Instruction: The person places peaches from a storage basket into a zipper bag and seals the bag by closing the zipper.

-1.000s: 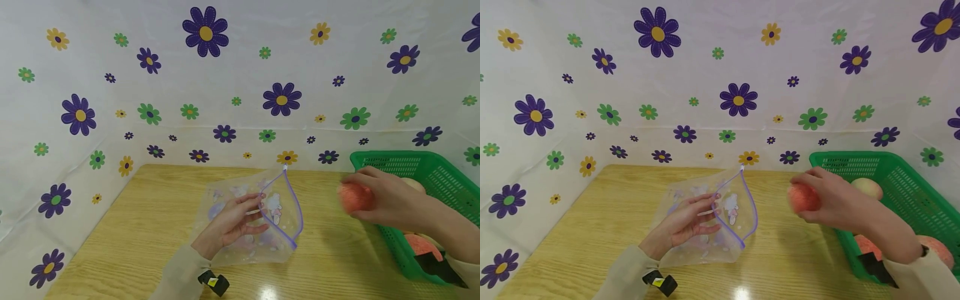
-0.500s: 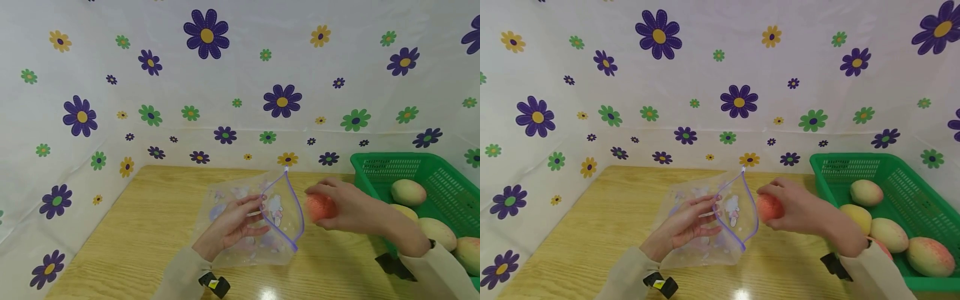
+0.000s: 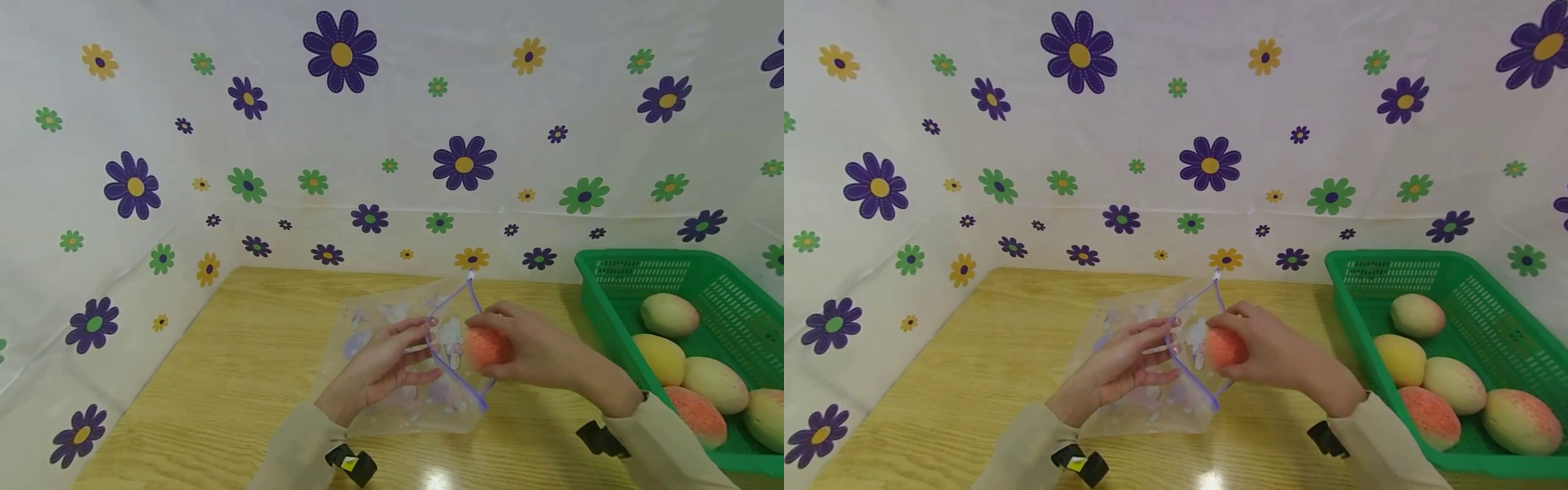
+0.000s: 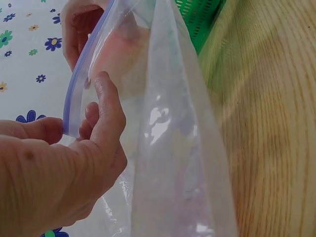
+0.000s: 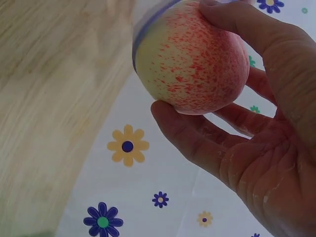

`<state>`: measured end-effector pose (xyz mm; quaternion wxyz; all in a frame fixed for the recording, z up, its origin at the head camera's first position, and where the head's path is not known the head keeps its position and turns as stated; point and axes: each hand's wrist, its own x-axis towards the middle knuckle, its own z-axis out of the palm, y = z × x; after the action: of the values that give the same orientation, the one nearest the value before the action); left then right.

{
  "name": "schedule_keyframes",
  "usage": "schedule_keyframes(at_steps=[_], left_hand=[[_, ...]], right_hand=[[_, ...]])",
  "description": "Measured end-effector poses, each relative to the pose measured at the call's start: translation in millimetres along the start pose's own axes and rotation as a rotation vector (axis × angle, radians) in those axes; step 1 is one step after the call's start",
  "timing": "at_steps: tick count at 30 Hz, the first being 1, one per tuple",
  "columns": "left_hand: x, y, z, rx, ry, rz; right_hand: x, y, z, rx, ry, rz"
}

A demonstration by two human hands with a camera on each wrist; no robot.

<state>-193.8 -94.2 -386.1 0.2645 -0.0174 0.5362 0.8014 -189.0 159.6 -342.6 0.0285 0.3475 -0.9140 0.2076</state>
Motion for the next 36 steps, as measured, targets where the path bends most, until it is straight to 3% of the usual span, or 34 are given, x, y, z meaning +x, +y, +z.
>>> schedule_keyframes(at_steps=[7, 14, 22, 36], left_hand=[[1.0, -0.7, 1.3, -0.001, -0.015, 0.002], [-0.8, 0.4, 0.9, -0.001, -0.018, 0.006], [-4.1, 3.6, 2.5, -0.031, -0.006, 0.041], [-11.7, 10.4, 3.6, -0.088, 0.002, 0.074]], right_hand=[[5, 2, 9.7, 0.042, -0.004, -0.056], [4, 4, 14.6, 0.065, -0.055, -0.046], [6, 4, 17.4, 0.024, -0.060, -0.058], [5, 0, 22.1, 0.002, -0.054, 0.029]])
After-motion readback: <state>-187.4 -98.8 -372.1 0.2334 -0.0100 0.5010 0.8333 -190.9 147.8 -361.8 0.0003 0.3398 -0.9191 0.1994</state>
